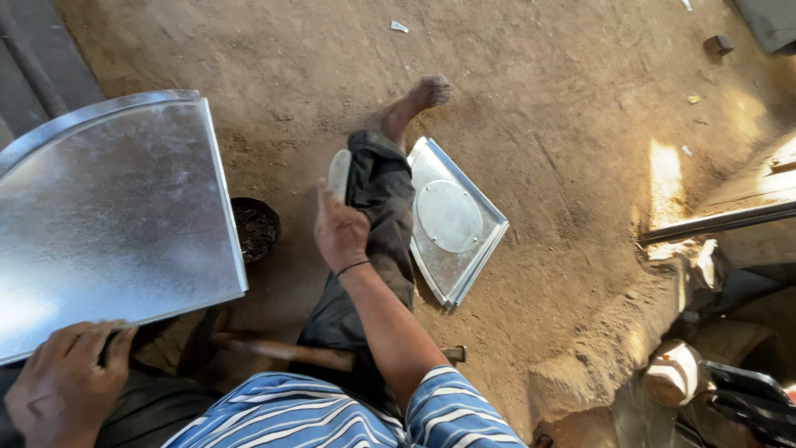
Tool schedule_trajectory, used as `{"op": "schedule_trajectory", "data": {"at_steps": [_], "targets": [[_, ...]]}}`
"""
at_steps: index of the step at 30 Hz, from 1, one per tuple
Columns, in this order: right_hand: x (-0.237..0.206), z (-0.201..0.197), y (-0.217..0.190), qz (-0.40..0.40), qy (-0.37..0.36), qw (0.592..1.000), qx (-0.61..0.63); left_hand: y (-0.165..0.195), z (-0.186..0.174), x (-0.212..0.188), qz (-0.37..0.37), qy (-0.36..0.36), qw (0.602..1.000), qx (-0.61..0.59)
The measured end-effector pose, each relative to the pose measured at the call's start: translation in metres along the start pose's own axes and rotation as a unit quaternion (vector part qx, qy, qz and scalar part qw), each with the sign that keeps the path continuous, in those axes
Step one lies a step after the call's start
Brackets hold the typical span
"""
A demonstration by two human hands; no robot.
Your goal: The person sits on the ground holding a curved quarter-circle metal panel on their lap. They place small fasteners from a bowl onto the panel and hammer them in with a hammer, working around the panel, then set the finished panel aside with other completed panels.
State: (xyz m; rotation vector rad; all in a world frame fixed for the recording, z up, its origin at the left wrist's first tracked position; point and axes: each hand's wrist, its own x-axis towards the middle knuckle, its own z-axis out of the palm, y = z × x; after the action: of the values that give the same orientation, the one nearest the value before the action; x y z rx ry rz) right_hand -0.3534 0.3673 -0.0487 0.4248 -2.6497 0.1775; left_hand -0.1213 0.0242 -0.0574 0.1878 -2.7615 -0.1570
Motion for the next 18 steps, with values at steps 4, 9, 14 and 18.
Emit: {"op": "schedule_trajectory", "data": {"at_steps": [4,9,14,18], "targets": [[0.034,-0.039,-0.017,0.044,0.195,0.97,0.14,0.0,-0.013,0.011,-0.063,-0.008,0.994,-0.09],[0.06,-0.067,-0.112,-0.123,0.14,0.955,0.231,-0.001,-0.038,0.022,-0.075,0.026,0.988,-0.135],[0.031,-0.057,-0.212,-0.424,-0.004,0.901,0.098,-0.004,-0.052,0.024,-0.073,0.053,0.984,-0.155],[-0.018,-0.041,-0.235,-0.396,-0.111,0.875,0.255,-0.013,-0.046,0.015,-0.048,0.032,0.988,-0.143]]}}
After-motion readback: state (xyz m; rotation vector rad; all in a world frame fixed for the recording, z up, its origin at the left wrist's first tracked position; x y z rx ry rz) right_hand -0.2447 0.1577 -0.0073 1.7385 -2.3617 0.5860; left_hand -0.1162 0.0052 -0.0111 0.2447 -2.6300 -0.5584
